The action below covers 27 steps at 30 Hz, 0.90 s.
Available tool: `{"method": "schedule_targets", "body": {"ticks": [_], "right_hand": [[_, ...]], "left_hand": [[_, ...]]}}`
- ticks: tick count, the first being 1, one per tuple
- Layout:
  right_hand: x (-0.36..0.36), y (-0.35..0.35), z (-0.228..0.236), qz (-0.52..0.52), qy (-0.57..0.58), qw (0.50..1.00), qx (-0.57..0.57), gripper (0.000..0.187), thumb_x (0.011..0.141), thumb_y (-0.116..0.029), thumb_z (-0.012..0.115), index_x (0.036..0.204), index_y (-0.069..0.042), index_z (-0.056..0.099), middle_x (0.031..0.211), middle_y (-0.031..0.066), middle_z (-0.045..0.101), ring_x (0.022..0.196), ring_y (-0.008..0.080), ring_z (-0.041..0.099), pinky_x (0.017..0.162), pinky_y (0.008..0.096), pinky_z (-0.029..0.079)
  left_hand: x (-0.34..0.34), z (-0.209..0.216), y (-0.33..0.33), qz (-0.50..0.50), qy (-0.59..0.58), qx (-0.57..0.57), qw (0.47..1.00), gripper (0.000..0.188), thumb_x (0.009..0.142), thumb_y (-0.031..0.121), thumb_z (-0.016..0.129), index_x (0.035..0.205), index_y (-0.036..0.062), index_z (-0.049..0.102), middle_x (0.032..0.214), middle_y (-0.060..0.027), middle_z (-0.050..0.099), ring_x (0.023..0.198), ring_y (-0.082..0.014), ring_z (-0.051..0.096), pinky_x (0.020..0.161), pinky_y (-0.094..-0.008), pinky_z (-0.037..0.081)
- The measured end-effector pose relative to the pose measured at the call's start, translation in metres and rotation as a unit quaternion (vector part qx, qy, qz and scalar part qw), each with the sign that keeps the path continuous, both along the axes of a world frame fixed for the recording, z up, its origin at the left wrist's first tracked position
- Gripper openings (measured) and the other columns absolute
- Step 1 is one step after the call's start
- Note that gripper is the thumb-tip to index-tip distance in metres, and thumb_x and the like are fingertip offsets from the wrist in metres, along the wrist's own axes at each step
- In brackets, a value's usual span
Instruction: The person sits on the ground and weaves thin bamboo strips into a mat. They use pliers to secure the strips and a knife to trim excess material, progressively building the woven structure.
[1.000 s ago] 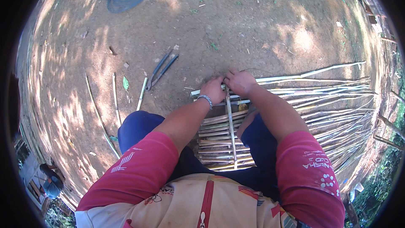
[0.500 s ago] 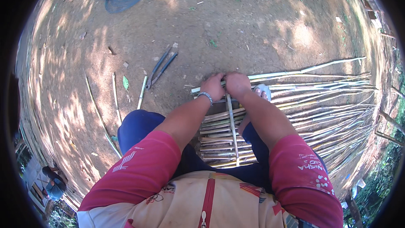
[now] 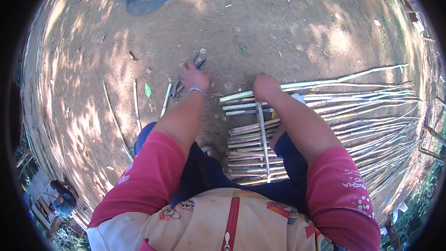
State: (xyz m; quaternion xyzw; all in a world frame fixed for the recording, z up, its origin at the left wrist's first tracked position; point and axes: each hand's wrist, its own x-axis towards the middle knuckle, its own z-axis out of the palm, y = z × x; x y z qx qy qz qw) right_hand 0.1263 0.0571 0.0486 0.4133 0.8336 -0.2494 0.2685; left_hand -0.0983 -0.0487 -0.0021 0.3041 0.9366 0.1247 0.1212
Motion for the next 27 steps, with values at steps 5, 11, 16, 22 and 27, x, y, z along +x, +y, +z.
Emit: {"method": "schedule_targets", "body": {"ticks": [5,11,16,22,27], "right_hand": [[-0.007,0.039,0.009,0.021,0.083,0.995,-0.058,0.03,0.086,-0.023,0.065,0.102,0.001,0.069,0.095,0.0199,0.073,0.088,0.0359,0.071,0.079,0.0438,0.055],[-0.007,0.067,0.053,-0.15,0.169,0.969,-0.105,0.041,0.086,-0.036,0.071,0.111,-0.004,0.072,0.109,0.016,0.072,0.098,0.0322,0.07,0.087,0.0412,0.053],[-0.008,0.073,0.097,-0.138,0.19,0.967,-0.098,0.042,0.088,-0.032,0.07,0.117,-0.002,0.067,0.11,0.0168,0.071,0.1,0.0318,0.069,0.091,0.0428,0.053],[-0.021,0.058,0.139,0.079,0.297,0.941,0.141,0.046,0.082,-0.027,0.074,0.119,-0.001,0.063,0.105,0.0189,0.07,0.102,0.0367,0.068,0.092,0.0446,0.053],[-0.036,0.049,0.166,0.123,-0.011,0.984,-0.128,0.046,0.078,-0.022,0.079,0.114,-0.002,0.058,0.103,0.0202,0.067,0.103,0.0382,0.066,0.09,0.0436,0.051]], "left_hand": [[-0.041,-0.011,-0.021,0.002,-0.04,-0.151,0.988,0.047,0.088,0.016,0.06,0.133,0.0081,0.05,0.138,-0.0186,0.049,0.13,-0.0382,0.048,0.106,-0.0526,0.041],[-0.059,-0.023,-0.031,-0.073,-0.011,-0.173,0.982,0.045,0.084,0.019,0.066,0.125,0.0082,0.051,0.128,-0.0188,0.053,0.125,-0.0398,0.051,0.102,-0.0501,0.046],[-0.053,0.018,-0.022,-0.093,-0.066,-0.084,0.99,0.055,0.08,0.021,0.069,0.13,0.0052,0.054,0.128,-0.0208,0.056,0.116,-0.0419,0.06,0.098,-0.0475,0.05],[-0.007,0.076,0.03,-0.332,-0.239,0.148,0.9,0.052,0.072,0.016,0.074,0.121,0.0024,0.065,0.117,-0.0201,0.065,0.112,-0.0366,0.062,0.098,-0.0463,0.05],[0.052,0.092,0.045,-0.492,-0.239,0.225,0.806,0.05,0.071,0.007,0.072,0.117,0.0033,0.055,0.111,-0.0192,0.064,0.105,-0.0398,0.061,0.095,-0.0466,0.049]]}}
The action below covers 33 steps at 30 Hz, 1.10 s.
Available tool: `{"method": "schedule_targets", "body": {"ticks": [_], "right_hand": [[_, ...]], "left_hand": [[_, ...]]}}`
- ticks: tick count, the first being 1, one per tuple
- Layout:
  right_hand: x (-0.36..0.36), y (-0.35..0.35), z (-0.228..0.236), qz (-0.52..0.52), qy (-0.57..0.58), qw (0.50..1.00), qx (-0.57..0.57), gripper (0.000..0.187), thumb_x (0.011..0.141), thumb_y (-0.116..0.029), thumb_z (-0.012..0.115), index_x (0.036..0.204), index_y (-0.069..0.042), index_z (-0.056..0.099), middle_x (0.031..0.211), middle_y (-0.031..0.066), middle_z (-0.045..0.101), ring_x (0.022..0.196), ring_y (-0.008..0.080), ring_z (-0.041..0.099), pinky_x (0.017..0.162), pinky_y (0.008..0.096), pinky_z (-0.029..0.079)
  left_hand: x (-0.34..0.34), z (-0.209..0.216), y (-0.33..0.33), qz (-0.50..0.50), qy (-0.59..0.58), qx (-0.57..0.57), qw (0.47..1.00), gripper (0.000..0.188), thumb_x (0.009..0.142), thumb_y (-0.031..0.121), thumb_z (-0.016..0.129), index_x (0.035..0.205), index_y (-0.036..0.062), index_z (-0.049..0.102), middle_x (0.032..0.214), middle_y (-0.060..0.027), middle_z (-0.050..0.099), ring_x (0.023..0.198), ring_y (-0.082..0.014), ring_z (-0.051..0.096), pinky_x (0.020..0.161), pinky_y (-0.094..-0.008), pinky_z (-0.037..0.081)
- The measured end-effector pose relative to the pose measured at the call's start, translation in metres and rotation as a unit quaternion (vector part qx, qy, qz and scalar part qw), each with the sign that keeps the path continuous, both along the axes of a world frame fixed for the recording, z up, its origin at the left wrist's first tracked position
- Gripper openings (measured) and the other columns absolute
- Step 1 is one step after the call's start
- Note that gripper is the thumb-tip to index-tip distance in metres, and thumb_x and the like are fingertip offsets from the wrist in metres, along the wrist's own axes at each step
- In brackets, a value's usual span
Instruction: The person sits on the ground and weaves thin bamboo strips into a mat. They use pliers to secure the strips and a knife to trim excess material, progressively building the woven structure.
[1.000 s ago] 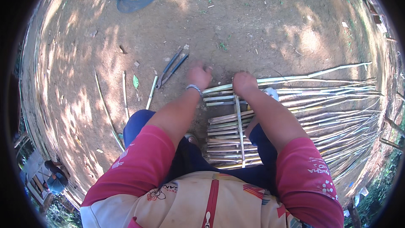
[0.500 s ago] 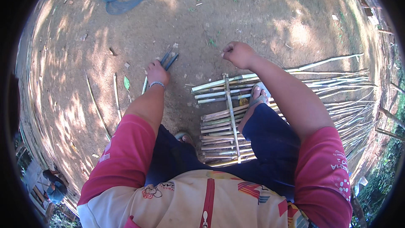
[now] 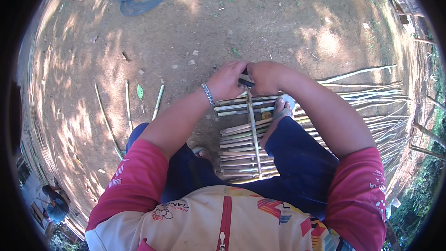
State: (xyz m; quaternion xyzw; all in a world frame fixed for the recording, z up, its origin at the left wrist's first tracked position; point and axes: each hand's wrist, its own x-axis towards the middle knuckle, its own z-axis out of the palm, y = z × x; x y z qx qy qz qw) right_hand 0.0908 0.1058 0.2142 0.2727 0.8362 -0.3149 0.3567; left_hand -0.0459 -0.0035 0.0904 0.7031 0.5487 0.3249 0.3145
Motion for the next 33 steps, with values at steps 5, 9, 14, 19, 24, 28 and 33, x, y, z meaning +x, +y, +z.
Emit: {"method": "schedule_targets", "body": {"ticks": [5,9,14,19,24,28,33], "right_hand": [[0.038,-0.011,-0.016,-0.167,0.075,0.982,-0.038,0.051,0.08,-0.016,0.077,0.119,0.003,0.051,0.1,0.018,0.067,0.101,0.0333,0.068,0.088,0.0405,0.052],[0.042,-0.012,-0.02,-0.347,0.011,0.909,-0.231,0.049,0.082,-0.013,0.074,0.12,0.007,0.05,0.097,0.0166,0.067,0.088,0.025,0.07,0.071,0.037,0.057],[0.052,-0.009,-0.006,-0.4,-0.044,0.879,-0.257,0.036,0.084,-0.007,0.068,0.115,0.005,0.055,0.089,0.0151,0.067,0.079,0.0192,0.07,0.057,0.0331,0.056],[0.062,0.0,0.005,-0.035,-0.013,0.994,0.105,0.029,0.082,-0.007,0.065,0.11,-0.004,0.058,0.093,0.0159,0.07,0.088,0.0387,0.07,0.077,0.0477,0.056],[0.052,-0.028,0.014,0.115,-0.147,0.96,0.208,0.036,0.09,-0.019,0.064,0.125,-0.013,0.061,0.113,0.0135,0.07,0.122,0.0341,0.057,0.1,0.0491,0.044],[0.053,-0.046,0.004,0.209,-0.185,0.927,0.251,0.037,0.093,-0.023,0.061,0.129,-0.016,0.063,0.12,0.0134,0.067,0.123,0.03,0.053,0.103,0.0484,0.038],[0.051,-0.052,-0.007,0.214,-0.178,0.928,0.249,0.031,0.093,-0.025,0.06,0.122,-0.017,0.067,0.12,0.0126,0.067,0.122,0.0294,0.052,0.106,0.0509,0.033]], "left_hand": [[0.023,-0.001,-0.009,0.005,-0.092,0.008,0.996,0.068,0.073,0.009,0.076,0.132,0.0048,0.045,0.109,-0.0178,0.062,0.105,-0.0393,0.062,0.093,-0.0471,0.05],[0.033,-0.007,-0.016,0.003,-0.092,0.041,0.995,0.082,0.074,0.015,0.081,0.144,0.0075,0.039,0.113,-0.0161,0.063,0.108,-0.0361,0.063,0.096,-0.0459,0.05],[0.027,0.012,-0.001,-0.021,0.0,0.038,0.999,0.089,0.074,0.016,0.082,0.149,0.0104,0.034,0.132,-0.0166,0.056,0.124,-0.0345,0.053,0.11,-0.0467,0.04],[-0.01,-0.025,0.002,0.179,-0.07,0.198,0.961,0.094,0.071,0.02,0.082,0.151,0.0092,0.033,0.145,-0.0192,0.043,0.136,-0.0388,0.04,0.118,-0.0525,0.028],[0.007,-0.058,-0.025,0.104,0.071,-0.18,0.976,0.089,0.075,0.032,0.082,0.147,0.005,0.038,0.145,-0.0199,0.044,0.14,-0.0383,0.038,0.117,-0.0514,0.03],[0.047,-0.066,-0.035,0.062,0.078,-0.34,0.935,0.082,0.078,0.035,0.082,0.145,0.006,0.044,0.144,-0.0186,0.047,0.14,-0.0368,0.04,0.115,-0.0507,0.033],[0.058,-0.085,-0.041,0.074,0.073,-0.294,0.95,0.076,0.079,0.035,0.081,0.144,0.014,0.049,0.141,-0.0134,0.05,0.138,-0.034,0.043,0.114,-0.0539,0.034]]}}
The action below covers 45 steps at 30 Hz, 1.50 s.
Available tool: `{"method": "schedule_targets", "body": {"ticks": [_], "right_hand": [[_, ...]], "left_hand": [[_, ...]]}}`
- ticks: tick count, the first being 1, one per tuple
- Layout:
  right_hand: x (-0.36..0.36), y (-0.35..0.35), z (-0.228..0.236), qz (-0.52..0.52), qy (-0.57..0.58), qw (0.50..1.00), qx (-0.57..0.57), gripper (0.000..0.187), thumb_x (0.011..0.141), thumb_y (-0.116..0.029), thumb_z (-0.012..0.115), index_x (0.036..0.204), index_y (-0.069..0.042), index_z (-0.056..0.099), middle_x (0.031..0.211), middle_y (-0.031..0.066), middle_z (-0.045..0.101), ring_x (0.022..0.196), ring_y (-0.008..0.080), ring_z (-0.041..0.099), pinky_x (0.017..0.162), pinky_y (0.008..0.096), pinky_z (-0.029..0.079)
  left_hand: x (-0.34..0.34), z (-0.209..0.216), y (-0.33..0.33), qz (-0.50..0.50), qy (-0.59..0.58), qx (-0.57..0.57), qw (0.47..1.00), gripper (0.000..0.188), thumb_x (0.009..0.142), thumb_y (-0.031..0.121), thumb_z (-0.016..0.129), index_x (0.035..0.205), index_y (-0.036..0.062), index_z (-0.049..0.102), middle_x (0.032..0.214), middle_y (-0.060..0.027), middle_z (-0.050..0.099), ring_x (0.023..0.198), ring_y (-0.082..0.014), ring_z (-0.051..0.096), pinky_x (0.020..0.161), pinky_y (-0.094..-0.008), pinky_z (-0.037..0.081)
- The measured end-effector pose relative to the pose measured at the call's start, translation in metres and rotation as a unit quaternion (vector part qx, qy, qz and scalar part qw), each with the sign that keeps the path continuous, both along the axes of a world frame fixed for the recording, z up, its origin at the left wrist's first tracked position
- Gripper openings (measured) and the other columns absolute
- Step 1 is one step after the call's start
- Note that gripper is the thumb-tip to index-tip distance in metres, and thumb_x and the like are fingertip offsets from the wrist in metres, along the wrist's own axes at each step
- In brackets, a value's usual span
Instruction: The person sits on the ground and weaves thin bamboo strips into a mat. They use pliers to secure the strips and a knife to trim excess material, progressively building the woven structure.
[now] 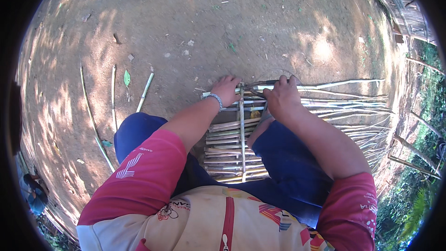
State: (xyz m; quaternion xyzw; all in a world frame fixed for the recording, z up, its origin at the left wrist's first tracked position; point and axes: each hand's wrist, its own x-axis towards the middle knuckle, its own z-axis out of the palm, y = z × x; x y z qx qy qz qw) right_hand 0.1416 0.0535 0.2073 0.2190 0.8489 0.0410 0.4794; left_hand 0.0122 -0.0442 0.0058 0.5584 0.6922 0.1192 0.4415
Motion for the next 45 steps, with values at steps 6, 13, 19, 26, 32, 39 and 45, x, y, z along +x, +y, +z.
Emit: {"method": "schedule_targets", "body": {"ticks": [6,13,19,26,32,39,45], "right_hand": [[-0.009,-0.001,-0.005,0.019,-0.028,0.999,0.0,0.032,0.095,-0.026,0.058,0.125,-0.018,0.067,0.122,0.0112,0.067,0.127,0.0305,0.049,0.109,0.0526,0.03],[-0.024,-0.005,-0.002,0.044,-0.04,0.998,-0.008,0.031,0.097,-0.024,0.055,0.124,-0.016,0.068,0.123,0.0103,0.067,0.127,0.0296,0.049,0.107,0.0517,0.033],[-0.01,0.004,-0.015,0.087,0.031,0.995,-0.027,0.023,0.094,-0.023,0.057,0.106,-0.014,0.074,0.105,0.0069,0.073,0.113,0.0262,0.058,0.095,0.0401,0.041],[-0.008,0.005,-0.013,0.059,0.087,0.994,-0.027,0.021,0.094,-0.021,0.057,0.103,-0.012,0.074,0.1,0.0079,0.071,0.104,0.0265,0.064,0.087,0.0411,0.047],[0.004,-0.003,-0.033,-0.007,0.125,0.991,0.047,0.02,0.092,-0.018,0.058,0.103,-0.007,0.072,0.098,0.0085,0.069,0.1,0.0287,0.069,0.079,0.0418,0.056],[-0.013,0.009,-0.024,-0.133,-0.025,0.98,-0.146,0.022,0.085,-0.017,0.064,0.094,0.0,0.075,0.099,0.0203,0.073,0.094,0.0317,0.073,0.079,0.0415,0.058],[0.004,0.001,-0.039,-0.386,-0.001,0.897,-0.216,0.023,0.085,-0.014,0.06,0.088,0.006,0.072,0.089,0.0244,0.072,0.083,0.0312,0.073,0.067,0.0433,0.056]], "left_hand": [[0.008,-0.001,0.003,-0.01,0.006,-0.007,1.0,0.07,0.079,0.034,0.081,0.142,0.019,0.053,0.141,-0.0132,0.051,0.138,-0.0344,0.043,0.115,-0.0555,0.033],[0.008,-0.004,0.001,0.005,0.013,-0.01,1.0,0.068,0.08,0.033,0.08,0.141,0.0199,0.054,0.144,-0.0119,0.05,0.142,-0.0352,0.04,0.117,-0.0551,0.03],[0.008,0.004,0.006,0.001,0.014,-0.039,0.999,0.069,0.079,0.034,0.081,0.141,0.0192,0.055,0.143,-0.0112,0.051,0.141,-0.0338,0.04,0.117,-0.0548,0.03],[0.009,0.005,0.001,0.024,0.019,-0.022,0.999,0.067,0.078,0.034,0.081,0.139,0.0194,0.057,0.14,-0.0101,0.053,0.137,-0.0309,0.044,0.114,-0.0529,0.032],[0.012,0.001,-0.004,0.046,0.024,-0.011,0.999,0.069,0.078,0.037,0.081,0.139,0.0173,0.055,0.14,-0.0089,0.054,0.135,-0.0297,0.045,0.112,-0.0499,0.031],[0.013,0.013,0.002,0.057,0.049,-0.056,0.996,0.074,0.079,0.039,0.081,0.142,0.0155,0.051,0.139,-0.0083,0.055,0.134,-0.0296,0.047,0.111,-0.0517,0.03],[0.011,0.008,-0.001,0.065,0.04,-0.045,0.996,0.068,0.078,0.039,0.081,0.138,0.0189,0.055,0.14,-0.0051,0.055,0.134,-0.0286,0.047,0.109,-0.0515,0.031]]}}
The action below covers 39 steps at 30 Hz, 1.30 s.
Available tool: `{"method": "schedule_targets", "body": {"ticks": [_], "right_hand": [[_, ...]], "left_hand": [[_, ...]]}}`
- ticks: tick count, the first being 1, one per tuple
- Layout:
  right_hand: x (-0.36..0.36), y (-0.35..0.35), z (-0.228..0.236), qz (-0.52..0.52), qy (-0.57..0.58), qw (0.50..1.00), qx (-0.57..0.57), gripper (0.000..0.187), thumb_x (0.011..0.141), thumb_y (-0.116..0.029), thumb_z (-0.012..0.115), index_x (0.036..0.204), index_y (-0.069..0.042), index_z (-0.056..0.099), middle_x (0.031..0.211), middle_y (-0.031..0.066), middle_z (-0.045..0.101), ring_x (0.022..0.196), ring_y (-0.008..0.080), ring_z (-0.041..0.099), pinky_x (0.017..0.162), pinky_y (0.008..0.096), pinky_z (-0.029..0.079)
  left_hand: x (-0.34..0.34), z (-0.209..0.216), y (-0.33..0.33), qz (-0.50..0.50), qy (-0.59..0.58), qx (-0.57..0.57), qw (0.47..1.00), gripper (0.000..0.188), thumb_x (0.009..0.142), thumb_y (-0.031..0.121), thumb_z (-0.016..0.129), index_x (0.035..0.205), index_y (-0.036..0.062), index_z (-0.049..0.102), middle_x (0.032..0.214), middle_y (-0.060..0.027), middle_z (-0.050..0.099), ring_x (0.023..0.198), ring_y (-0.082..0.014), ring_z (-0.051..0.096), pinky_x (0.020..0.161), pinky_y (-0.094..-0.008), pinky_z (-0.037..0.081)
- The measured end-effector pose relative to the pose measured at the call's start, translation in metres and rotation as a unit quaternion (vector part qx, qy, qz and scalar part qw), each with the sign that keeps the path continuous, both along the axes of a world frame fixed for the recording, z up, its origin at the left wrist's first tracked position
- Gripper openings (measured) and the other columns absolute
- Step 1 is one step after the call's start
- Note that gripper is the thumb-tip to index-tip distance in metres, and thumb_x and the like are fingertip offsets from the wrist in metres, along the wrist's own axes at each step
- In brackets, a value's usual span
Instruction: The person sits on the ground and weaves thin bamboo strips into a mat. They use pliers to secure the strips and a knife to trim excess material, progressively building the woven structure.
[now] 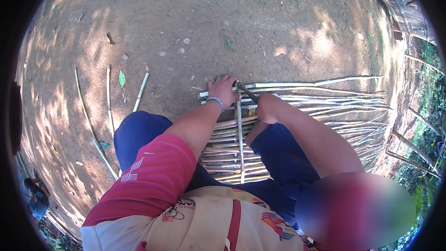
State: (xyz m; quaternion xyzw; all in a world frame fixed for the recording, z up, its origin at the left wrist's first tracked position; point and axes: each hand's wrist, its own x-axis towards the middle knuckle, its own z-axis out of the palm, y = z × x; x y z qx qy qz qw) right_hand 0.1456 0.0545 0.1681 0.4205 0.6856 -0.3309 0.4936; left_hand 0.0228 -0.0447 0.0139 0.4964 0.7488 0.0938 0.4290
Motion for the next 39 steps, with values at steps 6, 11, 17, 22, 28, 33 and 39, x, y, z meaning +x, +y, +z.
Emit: {"method": "schedule_targets", "body": {"ticks": [6,11,17,22,28,33,39], "right_hand": [[0.008,-0.014,0.003,-0.319,0.043,0.944,-0.077,0.019,0.089,-0.01,0.056,0.096,0.007,0.063,0.081,0.0185,0.068,0.066,0.0263,0.07,0.052,0.0399,0.055],[0.016,-0.005,0.002,-0.382,0.034,0.917,-0.11,0.022,0.093,-0.01,0.057,0.109,0.004,0.054,0.079,0.0143,0.064,0.059,0.0226,0.066,0.047,0.0334,0.053],[0.015,0.006,0.005,-0.351,0.007,0.929,-0.117,0.026,0.094,-0.013,0.058,0.113,0.005,0.054,0.078,0.0142,0.065,0.058,0.0215,0.065,0.048,0.0335,0.054],[0.021,0.01,-0.004,-0.329,0.012,0.937,-0.117,0.027,0.091,-0.012,0.059,0.112,0.006,0.055,0.082,0.0171,0.068,0.06,0.0227,0.067,0.05,0.0345,0.056],[0.012,0.008,0.002,-0.189,0.026,0.98,-0.058,0.025,0.088,-0.009,0.055,0.092,0.013,0.066,0.08,0.0249,0.067,0.064,0.0319,0.07,0.059,0.0421,0.055],[0.01,0.01,0.004,-0.107,0.028,0.992,-0.055,0.025,0.088,-0.009,0.055,0.084,0.013,0.066,0.076,0.0238,0.069,0.063,0.0318,0.071,0.057,0.0411,0.055],[0.004,0.02,0.007,-0.063,0.013,0.995,-0.07,0.027,0.088,-0.011,0.055,0.084,0.013,0.067,0.075,0.0221,0.07,0.064,0.029,0.072,0.058,0.0395,0.059]], "left_hand": [[0.0,0.002,0.001,-0.009,-0.002,-0.003,1.0,0.068,0.076,0.037,0.082,0.137,0.0175,0.057,0.14,-0.0047,0.055,0.133,-0.0281,0.048,0.108,-0.0516,0.032],[0.002,0.005,0.001,0.026,0.022,-0.005,0.999,0.065,0.076,0.037,0.082,0.13,0.0102,0.058,0.14,-0.0104,0.053,0.134,-0.0276,0.046,0.106,-0.0505,0.033],[0.044,0.03,-0.009,0.083,0.029,-0.049,0.995,0.057,0.08,0.036,0.079,0.121,0.0039,0.055,0.126,-0.0195,0.063,0.122,-0.0303,0.059,0.1,-0.0483,0.041],[0.071,0.009,-0.03,0.14,-0.048,-0.105,0.983,0.05,0.086,0.032,0.074,0.118,0.0009,0.053,0.099,-0.022,0.072,0.097,-0.0397,0.071,0.086,-0.0494,0.055],[0.07,0.008,-0.031,0.179,-0.084,-0.092,0.976,0.046,0.086,0.025,0.074,0.116,-0.0008,0.052,0.098,-0.0252,0.071,0.094,-0.0433,0.07,0.086,-0.0506,0.055],[0.068,-0.002,-0.033,0.185,-0.098,-0.065,0.976,0.043,0.086,0.024,0.075,0.115,0.0002,0.054,0.097,-0.0253,0.071,0.095,-0.044,0.069,0.085,-0.051,0.055],[0.065,0.001,-0.03,0.17,-0.1,-0.061,0.978,0.039,0.086,0.022,0.073,0.113,0.0002,0.057,0.096,-0.025,0.071,0.096,-0.0437,0.069,0.086,-0.0512,0.055]]}}
